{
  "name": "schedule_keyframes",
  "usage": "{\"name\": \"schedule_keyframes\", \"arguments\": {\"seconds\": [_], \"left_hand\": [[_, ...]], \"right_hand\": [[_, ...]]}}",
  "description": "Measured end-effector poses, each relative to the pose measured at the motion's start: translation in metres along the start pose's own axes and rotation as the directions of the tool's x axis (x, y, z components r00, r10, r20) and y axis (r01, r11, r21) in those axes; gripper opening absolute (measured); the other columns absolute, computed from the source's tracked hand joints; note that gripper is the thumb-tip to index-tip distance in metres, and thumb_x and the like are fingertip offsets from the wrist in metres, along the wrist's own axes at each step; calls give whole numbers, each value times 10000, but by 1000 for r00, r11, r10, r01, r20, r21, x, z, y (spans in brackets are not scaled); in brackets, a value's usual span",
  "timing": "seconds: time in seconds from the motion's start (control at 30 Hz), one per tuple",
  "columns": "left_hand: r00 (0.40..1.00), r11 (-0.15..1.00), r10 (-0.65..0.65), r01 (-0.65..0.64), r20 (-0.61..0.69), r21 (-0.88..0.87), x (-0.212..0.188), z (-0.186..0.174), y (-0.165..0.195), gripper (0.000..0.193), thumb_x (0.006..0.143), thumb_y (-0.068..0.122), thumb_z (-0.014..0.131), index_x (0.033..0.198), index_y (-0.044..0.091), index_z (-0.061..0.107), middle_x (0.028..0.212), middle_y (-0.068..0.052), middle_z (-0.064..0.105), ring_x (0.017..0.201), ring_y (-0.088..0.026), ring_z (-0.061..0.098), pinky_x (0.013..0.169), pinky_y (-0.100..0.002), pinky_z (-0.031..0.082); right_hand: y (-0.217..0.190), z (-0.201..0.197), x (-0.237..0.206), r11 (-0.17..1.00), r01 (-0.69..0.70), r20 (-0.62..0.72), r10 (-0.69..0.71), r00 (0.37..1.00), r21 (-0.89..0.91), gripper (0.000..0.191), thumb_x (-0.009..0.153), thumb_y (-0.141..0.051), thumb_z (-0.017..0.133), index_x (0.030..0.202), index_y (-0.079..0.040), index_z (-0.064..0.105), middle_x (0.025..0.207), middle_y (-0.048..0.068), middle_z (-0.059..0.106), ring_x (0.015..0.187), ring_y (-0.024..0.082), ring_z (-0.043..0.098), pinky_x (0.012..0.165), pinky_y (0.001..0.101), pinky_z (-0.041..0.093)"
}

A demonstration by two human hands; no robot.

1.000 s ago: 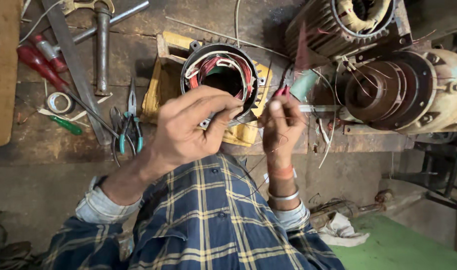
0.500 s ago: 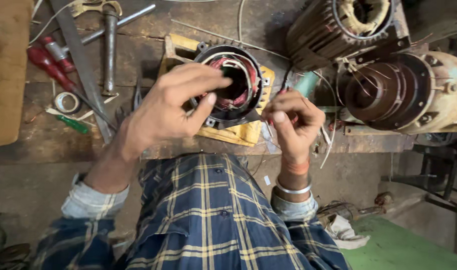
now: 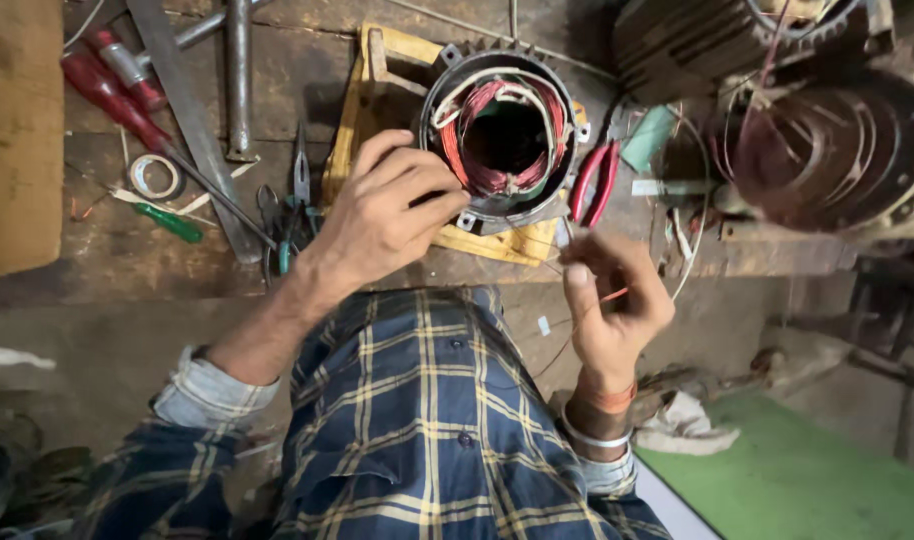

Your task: The person works on a motor stator, stripping insulation from wires, twisting and joining wire ends, and securing connections with white tape. The person uses pliers and a knife to strip and cut wires, then wraps tape around the joined sections.

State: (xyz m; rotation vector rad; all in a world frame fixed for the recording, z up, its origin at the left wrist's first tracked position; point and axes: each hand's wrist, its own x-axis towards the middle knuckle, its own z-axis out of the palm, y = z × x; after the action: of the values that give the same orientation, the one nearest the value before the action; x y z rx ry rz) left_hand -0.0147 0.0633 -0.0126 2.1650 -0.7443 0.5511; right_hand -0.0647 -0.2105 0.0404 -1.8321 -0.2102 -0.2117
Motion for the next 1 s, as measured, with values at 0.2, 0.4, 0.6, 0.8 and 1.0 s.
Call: {"name": "schedule_keyframes", "arguments": {"seconds": [0.2, 0.4, 0.6, 0.8, 1.0], "left_hand": [[970, 983, 130, -154, 207, 100, -6, -23, -3, 243, 819, 97, 722, 1057, 77, 764, 1085, -53, 728, 1156, -235, 657, 1092, -520, 432], [952, 973, 229, -218, 204, -77, 2, -2, 7, 300, 926, 109, 715, 1221, 83, 764, 1058, -53, 707, 1078, -220, 659, 1071, -466, 483], [874, 872, 441, -364, 205, -327, -14, 12, 23, 383, 870, 111, 714, 1244, 44, 761, 1068, -75, 746, 1037, -233, 689, 1028, -412, 528], [882, 795, 465, -454, -76, -403, -21, -29, 2, 188, 1012, 100, 783, 1192, 112, 728, 1095, -95, 770, 1092, -218, 735, 1037, -383, 625], [911, 873, 223, -345, -348, -346, -19, -95, -37, 192, 945, -10, 768, 1133, 14, 741, 1060, -161, 765, 928, -282, 793, 791, -351, 642]], "right_hand": [[-23, -4, -38, 807, -557, 213, 520, 827, 196, 218, 964, -41, 735, 1110, 120, 712, 861, 161, 714, 711, 158, 661, 642, 291, 542], [-44, 47, -71, 752, -522, 87, 536, 840, 402, 268, 912, -108, 734, 1118, 60, 708, 907, 142, 740, 691, 142, 659, 627, 277, 541], [-82, 57, -70, 952, -196, 257, 255, 932, -235, 311, 772, -109, 882, 1005, 50, 752, 816, 115, 707, 646, 155, 636, 587, 283, 482], [-77, 11, -103, 994, -64, 69, 58, 996, 83, 102, 887, -61, 791, 849, -15, 708, 769, 50, 682, 617, 133, 628, 585, 243, 479], [-34, 34, -82, 967, -220, -356, 251, 900, 126, 187, 980, 26, 732, 1158, 39, 679, 921, 93, 686, 766, 143, 670, 695, 278, 552]]}}
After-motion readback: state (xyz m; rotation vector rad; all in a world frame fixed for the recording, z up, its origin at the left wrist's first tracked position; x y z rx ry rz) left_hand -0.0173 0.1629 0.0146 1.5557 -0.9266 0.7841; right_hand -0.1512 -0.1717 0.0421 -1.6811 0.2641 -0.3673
